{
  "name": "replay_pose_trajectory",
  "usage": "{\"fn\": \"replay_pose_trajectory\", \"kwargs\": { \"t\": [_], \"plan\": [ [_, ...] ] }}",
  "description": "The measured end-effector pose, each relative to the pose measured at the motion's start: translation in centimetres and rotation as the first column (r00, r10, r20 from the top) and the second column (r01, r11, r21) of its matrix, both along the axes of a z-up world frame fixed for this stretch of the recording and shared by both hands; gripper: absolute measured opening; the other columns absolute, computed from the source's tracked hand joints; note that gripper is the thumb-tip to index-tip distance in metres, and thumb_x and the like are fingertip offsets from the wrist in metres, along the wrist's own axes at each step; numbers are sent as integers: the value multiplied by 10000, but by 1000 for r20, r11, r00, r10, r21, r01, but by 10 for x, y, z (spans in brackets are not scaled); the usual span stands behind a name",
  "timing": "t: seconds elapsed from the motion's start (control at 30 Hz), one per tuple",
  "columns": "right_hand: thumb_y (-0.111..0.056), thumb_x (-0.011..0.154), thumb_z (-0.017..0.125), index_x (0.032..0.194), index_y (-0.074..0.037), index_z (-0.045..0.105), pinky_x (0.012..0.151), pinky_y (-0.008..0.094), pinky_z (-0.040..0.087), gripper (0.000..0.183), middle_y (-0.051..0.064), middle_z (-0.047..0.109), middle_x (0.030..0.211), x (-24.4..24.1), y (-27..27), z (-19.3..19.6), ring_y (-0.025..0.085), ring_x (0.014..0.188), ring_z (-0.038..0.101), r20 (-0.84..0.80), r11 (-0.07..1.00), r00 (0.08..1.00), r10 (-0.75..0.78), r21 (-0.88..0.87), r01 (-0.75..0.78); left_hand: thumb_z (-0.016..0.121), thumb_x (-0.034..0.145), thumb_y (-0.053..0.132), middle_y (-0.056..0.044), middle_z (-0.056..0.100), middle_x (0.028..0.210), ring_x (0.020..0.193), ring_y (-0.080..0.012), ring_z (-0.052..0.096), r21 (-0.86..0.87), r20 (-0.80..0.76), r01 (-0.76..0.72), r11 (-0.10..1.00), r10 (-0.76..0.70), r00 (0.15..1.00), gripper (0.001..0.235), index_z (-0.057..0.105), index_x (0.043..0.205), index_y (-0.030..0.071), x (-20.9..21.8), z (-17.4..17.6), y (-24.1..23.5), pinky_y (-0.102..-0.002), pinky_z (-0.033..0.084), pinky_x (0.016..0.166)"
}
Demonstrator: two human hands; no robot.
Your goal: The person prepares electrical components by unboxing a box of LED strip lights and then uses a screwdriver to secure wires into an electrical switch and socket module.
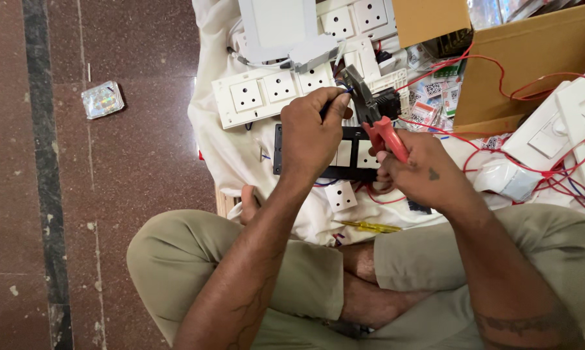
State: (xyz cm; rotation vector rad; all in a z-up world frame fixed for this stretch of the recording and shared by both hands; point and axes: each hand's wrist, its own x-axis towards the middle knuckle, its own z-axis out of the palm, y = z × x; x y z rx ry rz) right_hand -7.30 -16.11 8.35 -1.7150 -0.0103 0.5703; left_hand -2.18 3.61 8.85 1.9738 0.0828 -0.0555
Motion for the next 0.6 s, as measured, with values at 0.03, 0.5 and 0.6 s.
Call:
{"fn": "replay_pose_trajectory", "kwargs": {
  "t": [0.03,0.5,0.6],
  "plan": [
    [-108,955,557,1080,13,629,627,284,566,189,32,658,736,0,0,-1,106,669,650,0,1000,1000,1,0,-1,662,977,201,-76,766,733,562,-134,663,23,5,2,1000,-2,1000,188,762,1021,47,0,0,0,-307,531,588],
    [-21,855,599,1327,15,611,825,512,512,473,230,678,1031,-1,7,19,426,951,651,607,791,763,224,-571,221,556,1029,107,-71,786,881,609,-134,654,-37,-3,119,992,-119,993,208,685,1180,44,2,-15,-1,-312,528,590],
    [-26,836,631,1367,-8,610,797,536,502,532,245,665,1027,0,5,20,434,926,632,482,708,844,235,-680,191,541,1035,83,-50,766,888,671,-106,692,-180,26,154,972,-152,988,177,679,1112,2,2,-21,-1,-280,579,646]
  ]
}}
